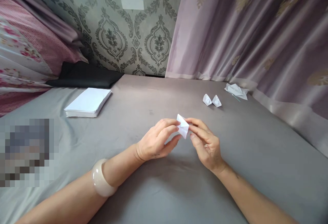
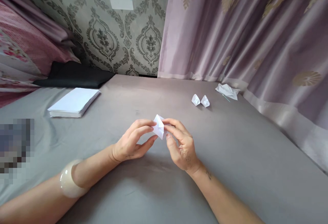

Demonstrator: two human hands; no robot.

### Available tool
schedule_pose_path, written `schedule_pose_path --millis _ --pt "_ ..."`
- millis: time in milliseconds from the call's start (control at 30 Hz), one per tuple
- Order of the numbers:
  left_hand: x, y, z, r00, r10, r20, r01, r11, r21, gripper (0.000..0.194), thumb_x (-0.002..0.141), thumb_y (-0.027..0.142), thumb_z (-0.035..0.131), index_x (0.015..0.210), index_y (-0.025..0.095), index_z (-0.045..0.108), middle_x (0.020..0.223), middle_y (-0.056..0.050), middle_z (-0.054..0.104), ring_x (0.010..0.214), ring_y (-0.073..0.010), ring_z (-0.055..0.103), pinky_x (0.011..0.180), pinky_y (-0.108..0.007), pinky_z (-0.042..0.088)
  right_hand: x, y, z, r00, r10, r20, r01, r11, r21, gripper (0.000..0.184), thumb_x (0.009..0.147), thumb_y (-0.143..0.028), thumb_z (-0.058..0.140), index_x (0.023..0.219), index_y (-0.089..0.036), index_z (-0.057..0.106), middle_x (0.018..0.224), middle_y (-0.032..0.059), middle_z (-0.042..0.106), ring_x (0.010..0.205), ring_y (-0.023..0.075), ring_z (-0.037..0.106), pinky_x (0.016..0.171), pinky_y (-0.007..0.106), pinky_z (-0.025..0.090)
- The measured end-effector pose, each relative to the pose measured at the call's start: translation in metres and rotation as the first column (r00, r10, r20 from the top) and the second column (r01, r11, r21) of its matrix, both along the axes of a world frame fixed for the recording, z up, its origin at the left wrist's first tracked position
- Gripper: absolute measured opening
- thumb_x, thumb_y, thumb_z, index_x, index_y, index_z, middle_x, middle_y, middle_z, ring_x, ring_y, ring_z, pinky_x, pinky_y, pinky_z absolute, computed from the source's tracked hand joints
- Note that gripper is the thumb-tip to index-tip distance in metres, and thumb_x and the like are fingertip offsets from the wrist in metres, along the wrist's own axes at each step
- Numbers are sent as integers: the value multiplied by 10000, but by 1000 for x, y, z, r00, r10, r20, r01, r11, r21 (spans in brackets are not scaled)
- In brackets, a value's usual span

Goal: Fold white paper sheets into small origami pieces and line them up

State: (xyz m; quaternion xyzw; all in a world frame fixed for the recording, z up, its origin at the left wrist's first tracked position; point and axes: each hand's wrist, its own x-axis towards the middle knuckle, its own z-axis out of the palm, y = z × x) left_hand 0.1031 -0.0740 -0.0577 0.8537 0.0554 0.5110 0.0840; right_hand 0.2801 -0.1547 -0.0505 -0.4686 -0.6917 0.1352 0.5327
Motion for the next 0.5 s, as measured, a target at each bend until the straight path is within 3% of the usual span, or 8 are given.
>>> schedule_pose_path --millis 133,200,267,300,367,433,467,500 --pt "3 -5 2 997 -45 58 57 969 -242 275 848 142 573 1108 173 492 1108 -149 587 1027 -220 583 864 -379 520 -2 1 -4 988 -45 146 30 994 104 417 862 -103 467 1233 -258 575 1244 106 554 1137 262 549 929 442 495" --pt "8 -6 -1 989 -13 148 80 885 -459 179 862 158 558 1036 176 516 1063 -121 587 1006 -196 585 875 -365 515 -4 2 -6 979 -67 195 42 991 126 440 848 -90 475 1253 -242 558 1241 117 549 1141 264 544 941 448 493" --pt "13 -4 -5 970 48 239 132 723 -678 143 860 199 570 991 177 517 1020 -97 586 970 -178 592 839 -338 528 -7 3 -9 971 -79 227 53 992 117 437 845 -90 473 1254 -223 552 1228 126 551 1140 264 542 951 453 489" --pt "15 -2 -7 964 81 253 153 611 -776 178 845 228 594 994 176 514 1004 -88 592 934 -172 601 800 -323 537 -8 4 -9 968 -82 238 59 993 106 429 848 -95 469 1251 -216 551 1220 129 555 1138 264 543 952 453 490" --pt "17 2 -10 975 90 205 164 338 -927 265 807 280 640 1015 160 529 967 -80 618 833 -161 623 726 -305 543 -11 4 -10 964 -82 252 63 995 80 412 853 -106 463 1243 -206 551 1205 134 562 1133 262 546 949 449 495" --pt "17 6 -11 988 -11 155 155 97 -983 298 796 325 648 1009 129 577 924 -84 646 770 -157 630 696 -298 536 -13 4 -10 965 -65 254 53 997 54 392 859 -116 461 1230 -199 556 1198 136 567 1129 257 550 949 439 499" --pt "17 7 -11 986 -69 152 154 28 -988 301 799 346 643 989 116 605 901 -85 655 757 -155 629 693 -293 530 -13 4 -11 967 -49 250 41 999 36 375 863 -120 461 1214 -199 565 1191 132 572 1124 251 554 949 430 500" --pt "16 8 -10 982 -113 155 155 -3 -988 302 801 365 640 961 108 630 875 -82 660 749 -151 624 690 -281 521 -14 5 -11 971 -35 238 31 999 19 351 867 -124 463 1189 -203 579 1176 125 582 1113 243 562 950 421 500"
